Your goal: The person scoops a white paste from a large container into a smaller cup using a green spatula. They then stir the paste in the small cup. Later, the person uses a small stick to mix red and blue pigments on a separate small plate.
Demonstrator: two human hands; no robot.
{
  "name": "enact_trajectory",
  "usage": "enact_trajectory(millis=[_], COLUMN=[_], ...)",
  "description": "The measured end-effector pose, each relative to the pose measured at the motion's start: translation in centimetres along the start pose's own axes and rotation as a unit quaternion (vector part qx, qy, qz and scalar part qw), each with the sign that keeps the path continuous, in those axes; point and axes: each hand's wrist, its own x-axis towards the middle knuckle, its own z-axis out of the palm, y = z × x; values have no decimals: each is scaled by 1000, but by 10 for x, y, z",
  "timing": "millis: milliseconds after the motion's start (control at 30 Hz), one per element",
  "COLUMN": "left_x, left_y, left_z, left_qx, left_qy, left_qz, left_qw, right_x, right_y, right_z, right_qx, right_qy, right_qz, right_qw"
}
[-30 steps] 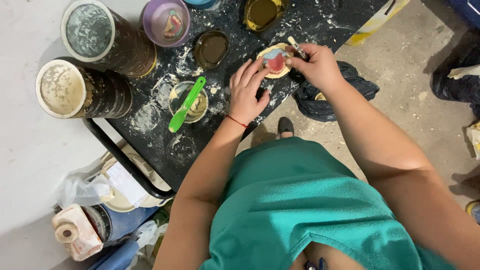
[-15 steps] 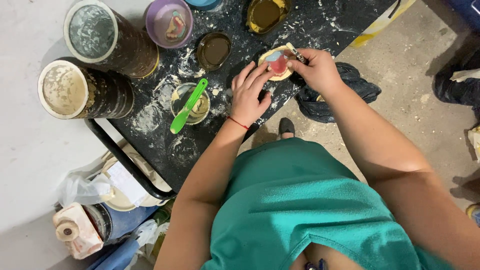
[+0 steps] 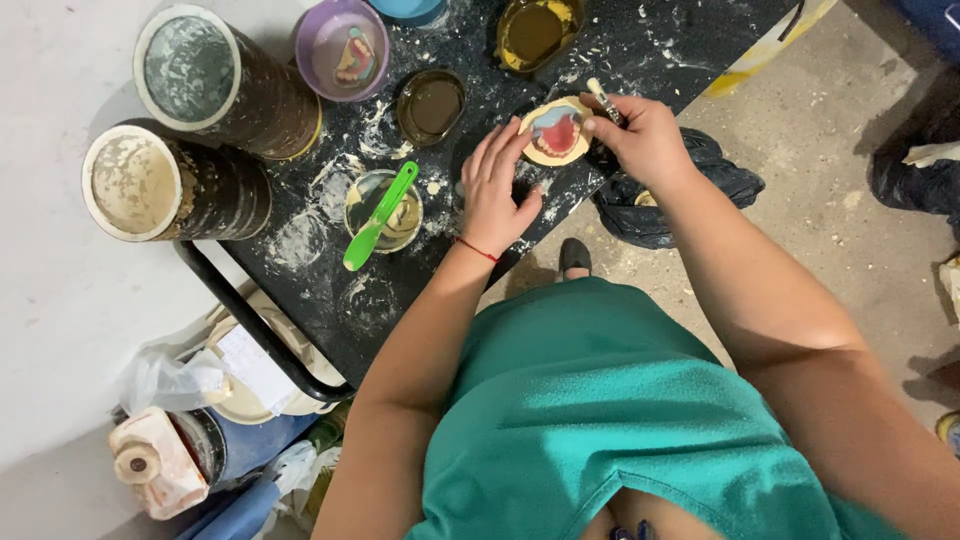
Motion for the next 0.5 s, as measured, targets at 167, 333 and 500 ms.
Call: enact_trajectory(millis=[167, 333, 500], left_x=[-1, -2, -3], left_y=[-2, -6, -14], left_z=[5, 9, 19], left_qx=[35, 53, 50], left_qy=[-45, -54, -14], left_qz=[24, 37, 67], left_qw=[998, 996, 996], right_x=[2, 7, 10], right_y=[7, 19, 35], right_z=[3, 6, 8], right_qx=[-31, -35, -34], right_qy=[-31, -45, -2], right_qz=[-31, -25, -87], right_qw=[999, 998, 996])
